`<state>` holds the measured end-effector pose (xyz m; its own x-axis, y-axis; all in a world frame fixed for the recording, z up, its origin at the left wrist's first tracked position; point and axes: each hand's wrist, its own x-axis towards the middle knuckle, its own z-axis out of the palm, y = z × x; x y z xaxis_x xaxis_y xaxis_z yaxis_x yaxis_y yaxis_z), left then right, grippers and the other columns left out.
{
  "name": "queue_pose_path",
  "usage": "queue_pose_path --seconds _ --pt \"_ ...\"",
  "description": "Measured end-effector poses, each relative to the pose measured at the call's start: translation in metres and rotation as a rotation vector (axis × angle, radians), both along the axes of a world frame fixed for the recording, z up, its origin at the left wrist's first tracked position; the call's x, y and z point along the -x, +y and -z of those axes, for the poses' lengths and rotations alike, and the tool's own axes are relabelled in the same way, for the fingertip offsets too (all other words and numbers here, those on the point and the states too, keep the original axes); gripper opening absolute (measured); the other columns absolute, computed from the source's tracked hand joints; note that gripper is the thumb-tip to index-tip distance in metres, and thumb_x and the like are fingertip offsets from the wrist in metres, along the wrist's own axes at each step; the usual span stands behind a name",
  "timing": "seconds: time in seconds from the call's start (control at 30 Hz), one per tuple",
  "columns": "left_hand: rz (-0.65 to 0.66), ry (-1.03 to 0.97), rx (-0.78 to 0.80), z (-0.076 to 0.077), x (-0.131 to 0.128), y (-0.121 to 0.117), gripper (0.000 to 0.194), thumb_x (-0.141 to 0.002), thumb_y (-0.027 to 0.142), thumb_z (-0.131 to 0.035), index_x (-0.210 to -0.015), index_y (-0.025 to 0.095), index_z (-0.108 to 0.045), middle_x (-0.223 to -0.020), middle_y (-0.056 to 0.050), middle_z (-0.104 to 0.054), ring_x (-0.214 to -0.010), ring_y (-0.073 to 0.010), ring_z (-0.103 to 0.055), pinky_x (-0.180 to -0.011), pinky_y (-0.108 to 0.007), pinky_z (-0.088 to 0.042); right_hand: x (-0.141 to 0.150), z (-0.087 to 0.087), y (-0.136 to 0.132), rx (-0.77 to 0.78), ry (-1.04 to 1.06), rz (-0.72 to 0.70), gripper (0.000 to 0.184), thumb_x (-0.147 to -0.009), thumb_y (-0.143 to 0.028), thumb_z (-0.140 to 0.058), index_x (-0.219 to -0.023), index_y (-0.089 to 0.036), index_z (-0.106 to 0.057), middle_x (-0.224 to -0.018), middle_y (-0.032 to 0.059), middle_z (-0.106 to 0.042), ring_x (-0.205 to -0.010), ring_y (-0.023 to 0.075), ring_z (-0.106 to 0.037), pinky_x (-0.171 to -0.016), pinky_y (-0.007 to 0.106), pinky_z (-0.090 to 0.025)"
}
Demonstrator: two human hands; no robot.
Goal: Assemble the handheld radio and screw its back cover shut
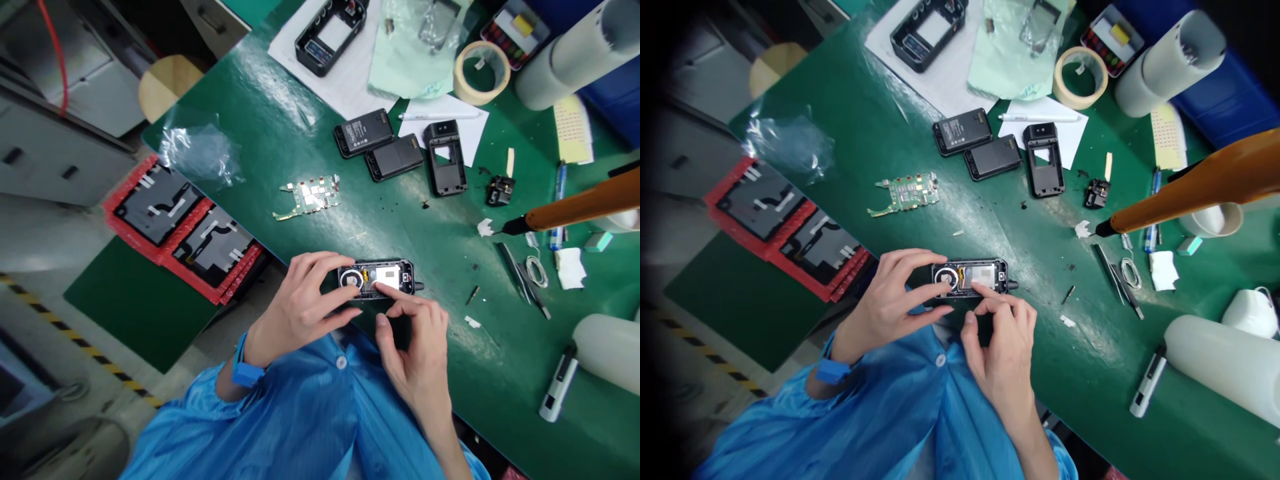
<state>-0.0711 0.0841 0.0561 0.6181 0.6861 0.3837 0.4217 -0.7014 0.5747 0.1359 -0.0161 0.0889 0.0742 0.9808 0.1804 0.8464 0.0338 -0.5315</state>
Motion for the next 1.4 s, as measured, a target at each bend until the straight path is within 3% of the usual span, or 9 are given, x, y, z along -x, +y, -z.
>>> queue_pose_path --seconds 0.2,0.63,0.9,1.1,1.4 --pt "0.064 0.033 0.010 0.000 0.000 0.003 0.006 -0.107 0.022 -0.076 -0.111 0.020 -0.079 -0.147 -0.018 -0.073 -0.137 -0.0339 -0.064 -0.112 -0.052 -0.057 -0.001 0.001 -0.001 0.004 -0.004 -0.003 0.008 -0.115 -0.023 -0.060 -0.109 -0.026 -0.055 -0.131 0.0071 -0.083 -0.107 0.0242 -0.070 -0.095 0.041 -0.046" --pt "-0.030 0.038 -0.039 -0.005 0.000 0.013 0.003 -0.112 0.023 -0.071 -0.111 0.021 -0.072 -0.134 -0.015 -0.080 -0.124 -0.0287 -0.071 -0.102 -0.047 -0.059 -0.003 -0.001 0.001 -0.007 -0.012 -0.021 0.009 -0.115 -0.023 -0.060 -0.109 -0.026 -0.054 -0.126 0.0082 -0.084 -0.104 0.0235 -0.071 -0.091 0.040 -0.046" --pt "-0.017 0.059 -0.048 -0.011 -0.001 0.012 0.008 -0.113 0.021 -0.070 -0.106 0.019 -0.072 -0.134 -0.015 -0.081 -0.123 -0.0279 -0.072 -0.103 -0.045 -0.057 -0.003 0.000 0.001 0.000 -0.016 -0.027 0.008 -0.115 -0.024 -0.061 -0.110 -0.026 -0.055 -0.127 0.0089 -0.084 -0.104 0.0236 -0.070 -0.093 0.040 -0.046" --pt "0.062 0.131 -0.061 -0.014 -0.003 0.021 0.017 -0.118 0.017 -0.057 -0.106 0.017 -0.071 -0.121 -0.012 -0.083 -0.100 -0.0229 -0.073 -0.090 -0.040 -0.055 -0.005 0.000 -0.001 0.008 -0.026 -0.041 0.009 -0.114 -0.022 -0.063 -0.111 -0.026 -0.055 -0.130 0.0092 -0.084 -0.103 0.0245 -0.071 -0.090 0.042 -0.046" --pt "0.235 0.284 -0.082 -0.026 -0.004 0.042 0.026 -0.120 0.016 -0.048 -0.106 0.016 -0.070 -0.117 -0.012 -0.079 -0.097 -0.0236 -0.071 -0.086 -0.039 -0.052 -0.005 0.000 0.000 0.001 -0.038 -0.048 0.009 -0.115 -0.025 -0.062 -0.110 -0.027 -0.055 -0.126 0.0092 -0.085 -0.100 0.0250 -0.073 -0.089 0.044 -0.047"
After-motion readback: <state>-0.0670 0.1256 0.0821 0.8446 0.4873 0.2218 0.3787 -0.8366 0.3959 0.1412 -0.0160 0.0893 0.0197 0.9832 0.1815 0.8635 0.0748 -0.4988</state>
